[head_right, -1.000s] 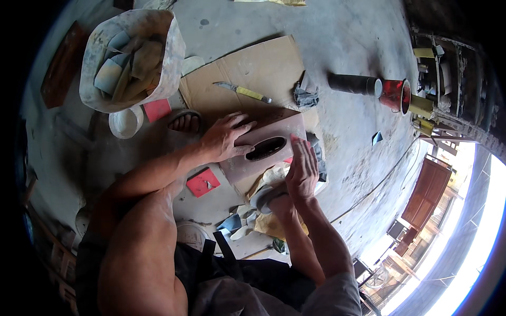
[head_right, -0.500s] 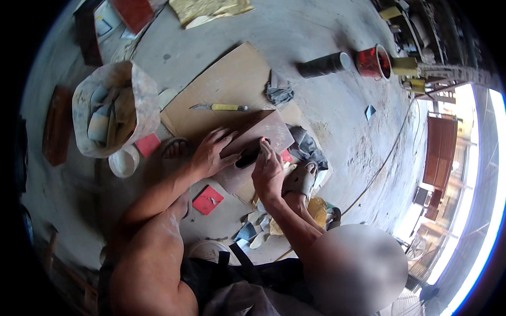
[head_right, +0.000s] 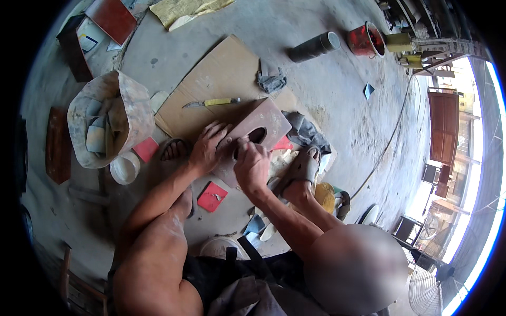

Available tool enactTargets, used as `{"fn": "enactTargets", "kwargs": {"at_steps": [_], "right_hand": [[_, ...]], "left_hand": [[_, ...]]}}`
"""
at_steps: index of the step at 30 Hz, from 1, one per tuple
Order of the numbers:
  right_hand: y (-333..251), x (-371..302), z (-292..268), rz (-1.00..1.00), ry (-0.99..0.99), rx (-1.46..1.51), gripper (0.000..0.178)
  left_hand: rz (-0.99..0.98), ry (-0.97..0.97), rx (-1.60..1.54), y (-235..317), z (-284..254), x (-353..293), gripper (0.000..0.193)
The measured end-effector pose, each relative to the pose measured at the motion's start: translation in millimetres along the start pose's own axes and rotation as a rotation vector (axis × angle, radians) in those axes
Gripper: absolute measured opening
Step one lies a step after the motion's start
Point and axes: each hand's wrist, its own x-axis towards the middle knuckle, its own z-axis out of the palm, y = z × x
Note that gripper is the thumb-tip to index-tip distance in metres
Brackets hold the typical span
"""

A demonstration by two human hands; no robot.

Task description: The person sits on the floor and sands a rectangular wooden object with a central oval cutout using a sanding block. They repeatedly rub the block over the top surface and edges, occasionally repositioning the object to access different areas.

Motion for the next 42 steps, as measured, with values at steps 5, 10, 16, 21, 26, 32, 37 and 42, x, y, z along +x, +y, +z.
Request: {"fn": "enactTargets", "kwargs": {"at_steps": [5,10,16,21,26,32,37,42], "right_hand": [[7,-30,-15,-0.409,-0.092,-0.004,0.018],[19,0,-31,-0.398,-0.142,-0.006,0.020],[35,-5,-36,-0.716,-0.343,-0.209,0.043],[67,58,-89,-0.963,-0.534,-0.605,0.054],[86,50,-81,-0.805,-0.224,-0.329,0.055],[90,53,-72,-0.724,-0.231,-0.330,0.056],[75,70,-94,-0.776,-0.315,-0.412,0.055],[55,69,-110,-0.351,-0.559,-0.162,0.051]], "left_hand": [[-0.048,0.030,-0.005,-4,7,-3,0.043],[-0.054,0.006,0.034,-3,3,-1,0.043],[-0.070,0.003,0.010,-2,3,-2,0.044],[-0.056,0.020,0.045,-4,7,-5,0.045],[-0.070,0.039,0.049,-5,13,-6,0.045],[-0.091,0.022,-0.010,0,5,-4,0.045],[-0.119,0.000,0.008,0,5,-6,0.045],[-0.124,0.002,0.007,1,7,-7,0.045]]}}
